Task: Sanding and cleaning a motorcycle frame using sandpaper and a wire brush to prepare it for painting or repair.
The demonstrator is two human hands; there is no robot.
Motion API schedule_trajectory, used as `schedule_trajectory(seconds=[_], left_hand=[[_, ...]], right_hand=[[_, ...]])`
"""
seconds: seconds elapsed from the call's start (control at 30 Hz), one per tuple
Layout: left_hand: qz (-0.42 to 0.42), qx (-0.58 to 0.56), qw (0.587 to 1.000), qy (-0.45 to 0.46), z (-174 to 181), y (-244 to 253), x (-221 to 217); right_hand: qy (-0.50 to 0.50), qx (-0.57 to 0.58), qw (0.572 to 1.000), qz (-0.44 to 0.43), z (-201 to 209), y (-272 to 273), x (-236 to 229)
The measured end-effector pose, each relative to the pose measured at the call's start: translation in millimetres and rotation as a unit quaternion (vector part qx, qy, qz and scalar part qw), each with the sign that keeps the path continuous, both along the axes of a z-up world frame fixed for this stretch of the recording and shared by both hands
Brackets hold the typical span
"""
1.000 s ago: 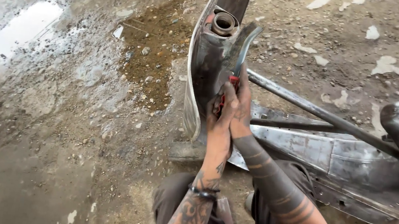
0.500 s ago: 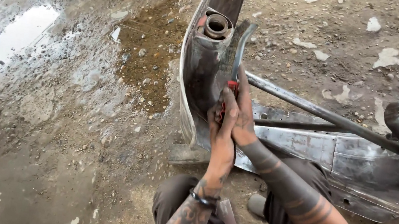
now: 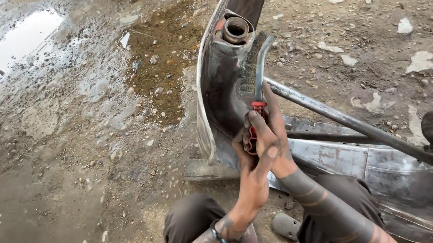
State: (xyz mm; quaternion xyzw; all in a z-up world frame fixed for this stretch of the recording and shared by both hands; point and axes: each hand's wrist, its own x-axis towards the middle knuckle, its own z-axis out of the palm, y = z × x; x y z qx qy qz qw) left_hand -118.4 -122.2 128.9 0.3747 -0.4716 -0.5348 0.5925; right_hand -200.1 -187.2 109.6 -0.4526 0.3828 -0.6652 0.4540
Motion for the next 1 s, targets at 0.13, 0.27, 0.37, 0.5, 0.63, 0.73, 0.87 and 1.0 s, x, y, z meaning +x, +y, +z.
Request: schedule_trajectory(seconds=[0.13, 0.27, 0.37, 0.5, 0.63, 0.73, 0.87, 1.0], left_hand=[[-0.070, -0.027, 0.997, -0.028, -7, -4, 14], [-0.120, 0.024, 0.988, -0.095, -35, -2, 8], [-0.068, -0.053, 0.965, -0.247, -20, 19, 7], [0.062, -0.315, 0.875, -0.362, -21, 21, 28], [0.128, -0.454, 0.821, -0.322, -7, 8, 62], [0.205, -0.466, 0.801, -0.315, 5, -3, 79], [0.260, -0.431, 0.814, -0.288, 14, -37, 95], [0.187, -0.314, 0.881, -0.302, 18, -34, 75]], right_hand=[[0.124, -0.039, 0.991, -0.043, 6, -8, -4], [0.093, 0.022, 0.995, -0.010, 32, -48, -19], [-0.058, 0.066, 0.996, -0.004, 42, -57, -14], [0.047, 0.073, 0.996, -0.032, 13, -14, 16], [-0.010, 0.069, 0.998, 0.011, 33, -30, -4], [0.077, 0.097, 0.990, -0.061, 51, -26, 1], [0.073, 0.044, 0.992, -0.088, 41, 36, 51], [0.095, 0.054, 0.985, -0.134, 46, -20, 18]])
